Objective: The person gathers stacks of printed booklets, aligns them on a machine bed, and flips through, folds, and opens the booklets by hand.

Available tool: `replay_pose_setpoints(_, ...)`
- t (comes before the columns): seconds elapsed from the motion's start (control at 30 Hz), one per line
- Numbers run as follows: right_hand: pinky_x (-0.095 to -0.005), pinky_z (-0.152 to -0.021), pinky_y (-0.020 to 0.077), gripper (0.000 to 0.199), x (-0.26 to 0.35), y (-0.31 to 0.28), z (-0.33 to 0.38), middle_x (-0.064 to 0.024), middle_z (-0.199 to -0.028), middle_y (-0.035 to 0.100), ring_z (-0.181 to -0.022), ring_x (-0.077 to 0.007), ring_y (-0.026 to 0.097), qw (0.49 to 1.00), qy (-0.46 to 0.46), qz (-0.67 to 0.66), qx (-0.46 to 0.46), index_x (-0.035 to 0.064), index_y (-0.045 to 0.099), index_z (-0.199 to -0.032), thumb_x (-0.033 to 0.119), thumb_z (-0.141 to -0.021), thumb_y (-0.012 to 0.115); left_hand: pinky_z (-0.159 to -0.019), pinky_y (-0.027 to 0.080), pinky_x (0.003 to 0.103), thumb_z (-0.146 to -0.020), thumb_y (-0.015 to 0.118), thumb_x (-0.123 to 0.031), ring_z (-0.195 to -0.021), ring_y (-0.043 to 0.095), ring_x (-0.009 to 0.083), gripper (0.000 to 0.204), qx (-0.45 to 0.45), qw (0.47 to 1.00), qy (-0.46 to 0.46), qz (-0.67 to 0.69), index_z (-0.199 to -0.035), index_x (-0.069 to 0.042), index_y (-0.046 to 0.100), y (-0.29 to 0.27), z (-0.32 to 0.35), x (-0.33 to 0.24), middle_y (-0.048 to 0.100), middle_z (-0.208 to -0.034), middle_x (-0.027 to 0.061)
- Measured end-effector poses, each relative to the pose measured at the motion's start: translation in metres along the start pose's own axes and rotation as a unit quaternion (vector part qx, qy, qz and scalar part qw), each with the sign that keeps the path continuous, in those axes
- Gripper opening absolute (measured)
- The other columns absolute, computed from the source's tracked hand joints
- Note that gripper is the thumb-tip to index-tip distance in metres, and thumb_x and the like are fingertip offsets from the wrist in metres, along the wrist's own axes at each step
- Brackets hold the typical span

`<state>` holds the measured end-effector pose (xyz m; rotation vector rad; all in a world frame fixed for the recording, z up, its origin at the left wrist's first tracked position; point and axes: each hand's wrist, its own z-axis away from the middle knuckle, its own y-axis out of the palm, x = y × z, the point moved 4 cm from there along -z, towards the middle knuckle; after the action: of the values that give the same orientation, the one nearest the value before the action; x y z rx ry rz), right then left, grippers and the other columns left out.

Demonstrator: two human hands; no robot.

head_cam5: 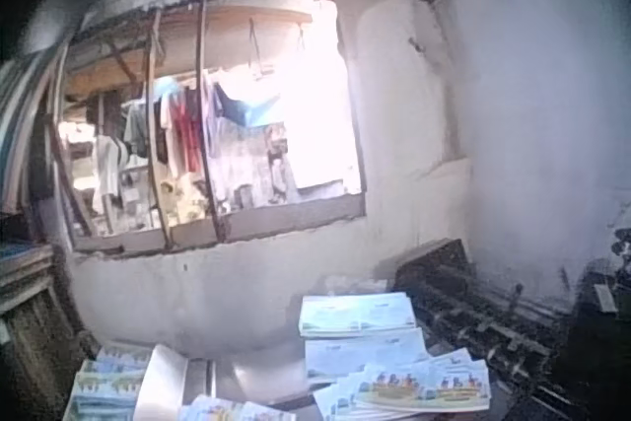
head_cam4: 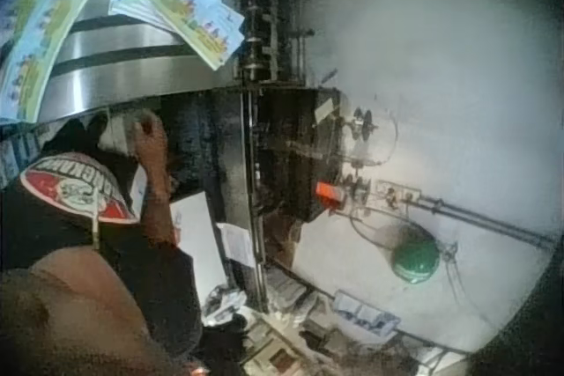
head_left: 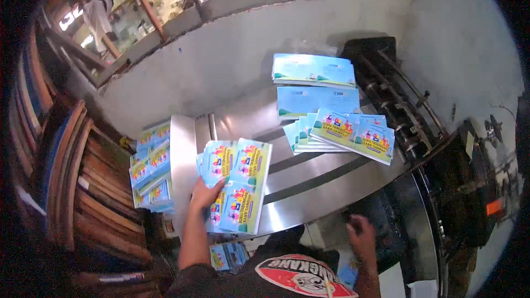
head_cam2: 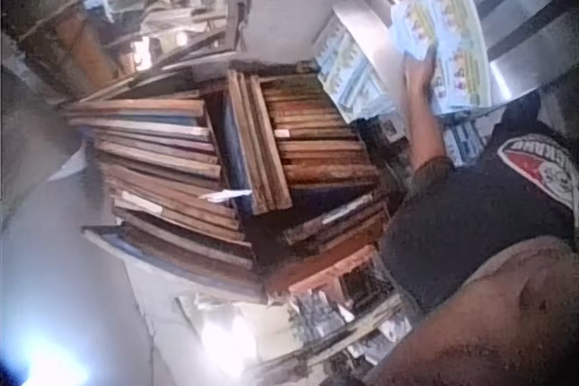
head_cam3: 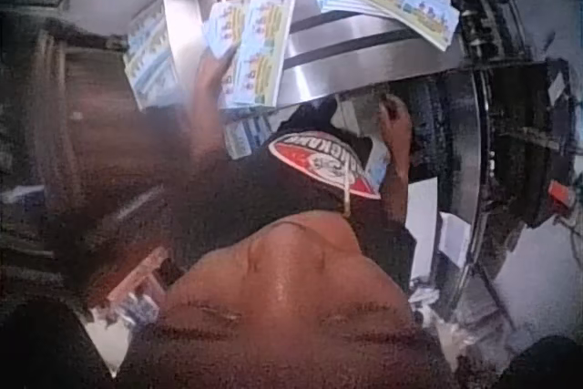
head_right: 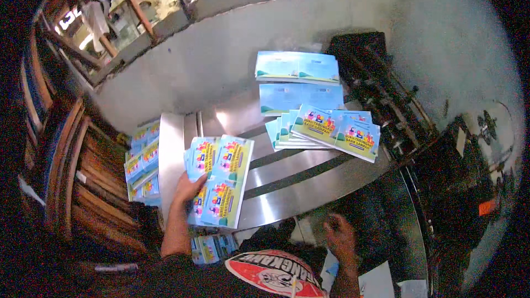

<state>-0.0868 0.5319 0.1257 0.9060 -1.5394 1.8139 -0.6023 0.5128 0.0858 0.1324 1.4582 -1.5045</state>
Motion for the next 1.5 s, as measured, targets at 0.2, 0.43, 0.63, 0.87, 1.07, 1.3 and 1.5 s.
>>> replay_pose_setpoints(0.2, -0.0464, -0.103, 0.0361, 0.070, 0.066, 0.133, -0.090, -0.0270, -0.131, 0.047, -0.123, -0.0400, 0.046, 0.938, -0.308, 0.041, 0.154, -0.0021, 0.041, -0.134, 0.036, -0.083, 0.069, -0.111, 0.028, 0.048, -0.075, 0.063, -0.069, -0.130, 0.039, 0.0440, 0.104, -0.031, 0.996, -0.047, -0.072, -0.138, 0.009, 0.034, 0.027, 0.004, -0.013, 0.042, -0.137, 0.0328)
replay_pose_setpoints(0.43, -0.0622, -0.110, 0.0133, 0.090, 0.080, 0.180, -0.100, -0.0259, -0.150, 0.025, -0.141, -0.0398, 0.019, 0.881, -0.372, 0.189, 0.224, 0.0004, 0.031, -0.144, 0.059, -0.082, 0.060, -0.115, 0.017, 0.049, -0.073, 0.052, -0.081, -0.141, 0.022, 0.0423, 0.116, -0.109, 0.968, -0.191, -0.123, -0.144, 0.007, 0.027, 0.064, 0.038, -0.032, 0.029, -0.147, 0.0319)
replay_pose_setpoints(0.63, -0.0648, -0.110, 0.0076, 0.098, 0.075, 0.171, -0.102, -0.0251, -0.153, 0.020, -0.143, -0.0374, 0.016, 0.862, -0.406, 0.233, 0.196, 0.0043, 0.029, -0.147, 0.070, -0.079, 0.054, -0.103, 0.040, 0.044, -0.072, 0.060, -0.076, -0.125, 0.049, 0.0398, 0.114, -0.140, 0.967, -0.212, 0.029, -0.138, 0.012, 0.034, 0.040, 0.025, -0.058, 0.045, -0.135, 0.0325)
replay_pose_setpoints(0.87, -0.0671, -0.107, 0.0128, 0.093, 0.085, 0.173, -0.111, -0.0234, -0.151, 0.023, -0.142, -0.0377, 0.017, 0.888, -0.358, 0.197, 0.212, 0.0087, 0.027, -0.148, 0.067, -0.081, 0.055, -0.088, 0.050, 0.041, -0.065, 0.084, -0.045, -0.108, 0.062, 0.0324, 0.089, 0.010, 0.998, -0.050, -0.027, -0.126, 0.005, 0.042, 0.068, 0.048, -0.137, 0.061, -0.116, 0.0255)
replay_pose_setpoints(1.07, -0.0437, -0.116, 0.0199, 0.124, 0.067, 0.123, -0.160, -0.0245, -0.150, 0.022, -0.139, -0.0414, 0.023, 0.959, -0.186, -0.117, 0.180, 0.0016, 0.012, -0.149, 0.034, -0.058, 0.090, -0.083, 0.050, 0.043, -0.066, 0.082, -0.027, -0.097, 0.064, 0.0401, 0.076, -0.010, 0.969, 0.184, -0.168, -0.126, -0.005, 0.042, 0.027, 0.071, -0.158, 0.064, -0.103, 0.0228)
replay_pose_setpoints(1.3, -0.0409, -0.113, 0.0272, 0.126, 0.053, 0.107, -0.161, -0.0192, -0.146, 0.034, -0.135, -0.0312, 0.036, 0.898, -0.266, -0.185, 0.298, 0.0088, 0.010, -0.152, 0.025, -0.057, 0.092, -0.102, 0.039, 0.047, -0.056, 0.083, -0.018, -0.121, 0.049, 0.0373, 0.098, 0.042, 0.891, 0.334, -0.305, -0.142, -0.008, 0.037, 0.055, 0.074, -0.158, 0.050, -0.131, 0.0201)
replay_pose_setpoints(1.5, -0.0377, -0.105, 0.0368, 0.111, 0.033, 0.127, -0.162, -0.0132, -0.133, 0.048, -0.122, -0.0238, 0.048, 0.903, -0.115, -0.257, 0.325, 0.0091, 0.026, -0.148, 0.015, -0.058, 0.091, -0.098, 0.041, 0.048, -0.061, 0.084, -0.028, -0.117, 0.049, 0.0371, 0.089, 0.152, 0.922, 0.262, -0.241, -0.138, -0.009, 0.042, 0.018, 0.050, -0.115, 0.048, -0.129, 0.0182)
